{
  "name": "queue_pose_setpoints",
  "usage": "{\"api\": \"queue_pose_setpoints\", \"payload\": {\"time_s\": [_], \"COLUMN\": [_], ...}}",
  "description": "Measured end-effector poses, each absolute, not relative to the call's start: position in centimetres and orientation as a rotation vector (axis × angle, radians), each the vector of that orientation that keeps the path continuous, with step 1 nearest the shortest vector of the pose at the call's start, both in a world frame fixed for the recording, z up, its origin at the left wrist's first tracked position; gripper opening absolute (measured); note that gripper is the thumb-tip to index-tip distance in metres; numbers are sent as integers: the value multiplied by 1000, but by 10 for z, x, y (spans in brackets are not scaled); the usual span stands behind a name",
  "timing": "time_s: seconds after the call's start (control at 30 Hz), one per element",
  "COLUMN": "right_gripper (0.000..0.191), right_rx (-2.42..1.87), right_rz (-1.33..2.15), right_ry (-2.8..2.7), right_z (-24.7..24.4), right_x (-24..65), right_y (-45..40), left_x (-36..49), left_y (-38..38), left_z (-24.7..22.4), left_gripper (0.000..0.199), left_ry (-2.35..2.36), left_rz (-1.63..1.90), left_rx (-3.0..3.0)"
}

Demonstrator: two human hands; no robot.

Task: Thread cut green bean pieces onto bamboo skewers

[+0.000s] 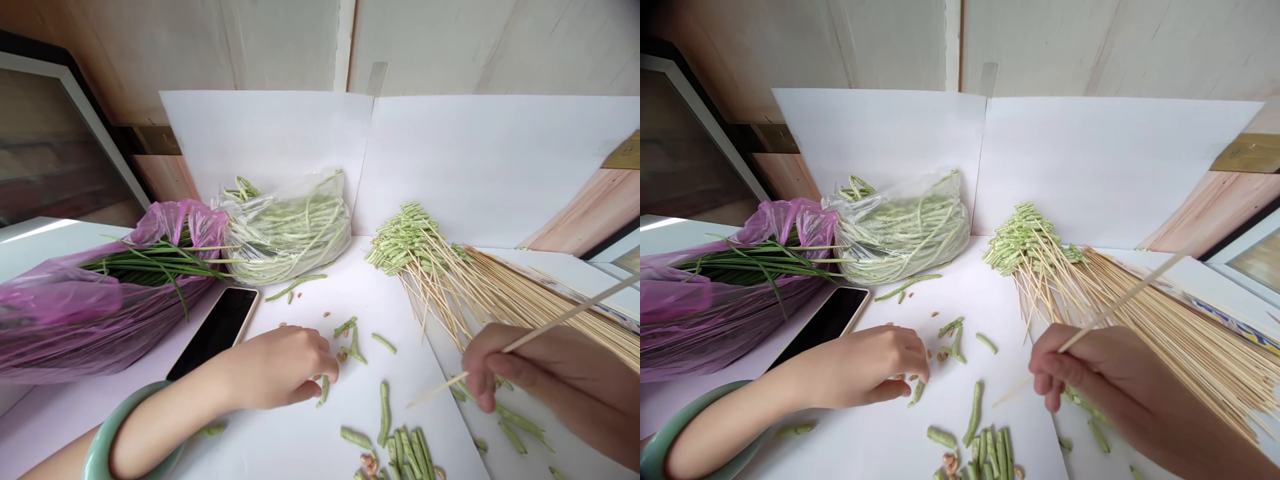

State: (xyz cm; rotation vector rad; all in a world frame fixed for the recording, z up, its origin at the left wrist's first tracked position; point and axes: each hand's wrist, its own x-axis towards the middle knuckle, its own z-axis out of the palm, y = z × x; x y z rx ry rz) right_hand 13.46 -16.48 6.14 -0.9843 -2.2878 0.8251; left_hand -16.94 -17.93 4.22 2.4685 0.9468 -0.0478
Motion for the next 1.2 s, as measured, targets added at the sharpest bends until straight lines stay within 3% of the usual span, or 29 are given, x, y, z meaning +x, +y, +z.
{"api": "queue_pose_setpoints", "payload": {"time_s": [0.2,0.4,1.2], "right_gripper": [41,41,34], "right_rx": [-885,-817,-743], "right_rz": [1112,1024,856], "right_ry": [-2299,-2329,-2422], "right_z": [54,56,57], "right_x": [121,117,113], "right_y": [-165,-163,-170], "left_x": [-158,-150,-149], "left_y": [-187,-197,-195], "left_z": [31,19,20], "left_gripper": [28,51,46], "left_ry": [769,638,715], "left_rz": [64,66,-1], "left_rx": [2451,2502,2426]}}
